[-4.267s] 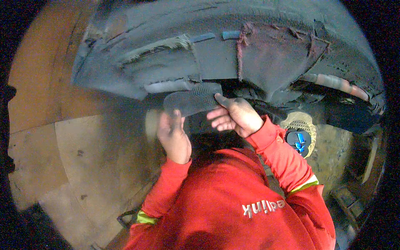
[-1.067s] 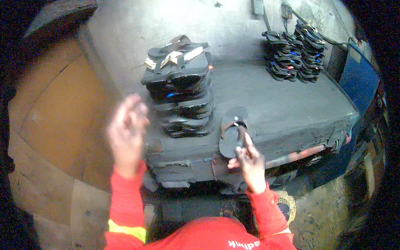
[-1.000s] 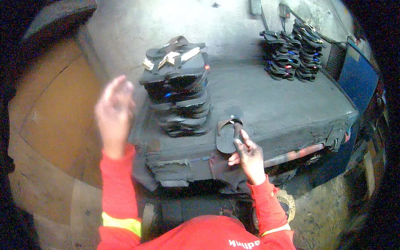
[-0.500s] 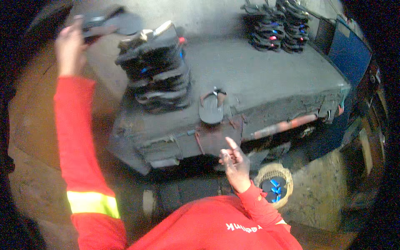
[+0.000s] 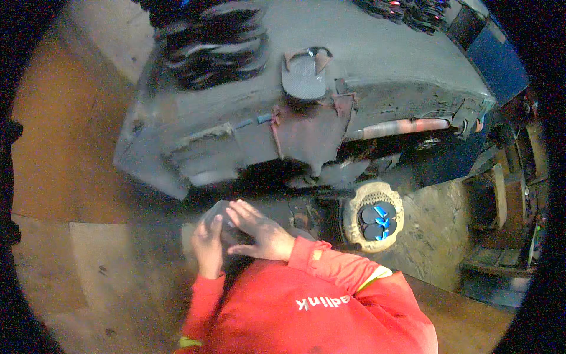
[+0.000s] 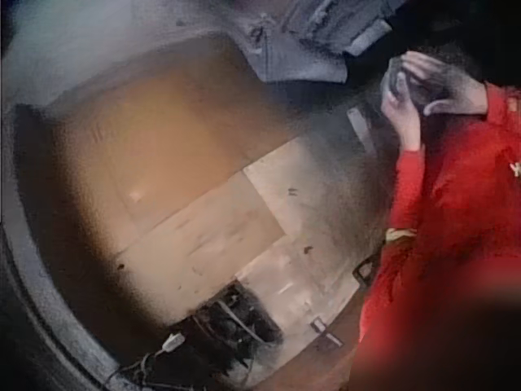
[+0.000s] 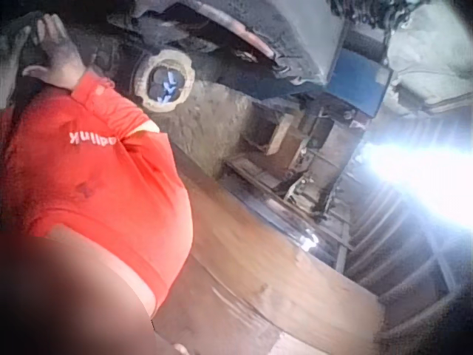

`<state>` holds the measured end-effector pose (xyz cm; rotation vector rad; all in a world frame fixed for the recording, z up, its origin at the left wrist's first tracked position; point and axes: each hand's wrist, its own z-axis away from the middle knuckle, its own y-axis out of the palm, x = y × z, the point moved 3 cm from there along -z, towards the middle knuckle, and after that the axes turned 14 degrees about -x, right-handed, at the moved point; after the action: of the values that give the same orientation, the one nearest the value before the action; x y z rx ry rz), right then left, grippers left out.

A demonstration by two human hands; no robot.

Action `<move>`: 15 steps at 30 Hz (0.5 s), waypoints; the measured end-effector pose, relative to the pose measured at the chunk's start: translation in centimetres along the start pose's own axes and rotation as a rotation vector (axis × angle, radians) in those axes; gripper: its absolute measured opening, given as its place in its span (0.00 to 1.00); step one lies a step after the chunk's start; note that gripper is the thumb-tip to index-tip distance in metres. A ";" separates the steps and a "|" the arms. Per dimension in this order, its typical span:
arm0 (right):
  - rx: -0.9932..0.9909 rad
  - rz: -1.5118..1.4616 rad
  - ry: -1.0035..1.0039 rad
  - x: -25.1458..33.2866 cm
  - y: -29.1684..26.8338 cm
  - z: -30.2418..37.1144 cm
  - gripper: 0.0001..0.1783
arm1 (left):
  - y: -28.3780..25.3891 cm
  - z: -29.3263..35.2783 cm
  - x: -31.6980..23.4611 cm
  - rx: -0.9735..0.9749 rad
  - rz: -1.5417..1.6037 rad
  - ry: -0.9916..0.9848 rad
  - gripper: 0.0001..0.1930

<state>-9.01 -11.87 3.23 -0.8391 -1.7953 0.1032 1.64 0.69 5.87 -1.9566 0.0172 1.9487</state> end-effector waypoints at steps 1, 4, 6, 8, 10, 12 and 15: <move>0.054 0.039 0.005 -0.1 1.3 0.0 0.47 | 0.4 0.3 1.4 -0.048 0.040 -0.065 0.20; 0.029 0.112 -0.016 -0.7 3.1 0.0 0.45 | 0.8 0.0 2.6 -0.060 0.069 0.029 0.22; -0.006 0.112 -0.005 -1.0 3.4 0.0 0.46 | 0.8 -0.3 2.4 -0.049 0.016 0.109 0.22; 0.013 0.086 0.025 -1.3 3.1 -0.1 0.47 | 1.2 -0.8 2.2 -0.033 -0.034 0.051 0.22; 0.017 0.067 0.043 -1.5 2.8 -0.5 0.49 | 1.6 -1.2 1.9 -0.070 -0.039 0.048 0.23; -0.021 0.114 -0.016 -1.6 2.6 -1.3 0.43 | 2.0 -1.6 1.8 -0.065 -0.067 0.080 0.22; -0.091 -0.031 -0.006 -2.3 2.3 -2.7 0.36 | 2.3 -2.8 1.9 -0.105 -0.109 0.181 0.22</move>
<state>-5.22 -12.37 1.46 -0.8762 -1.8291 0.0041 3.75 -1.70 3.38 -2.1481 -0.1427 1.7316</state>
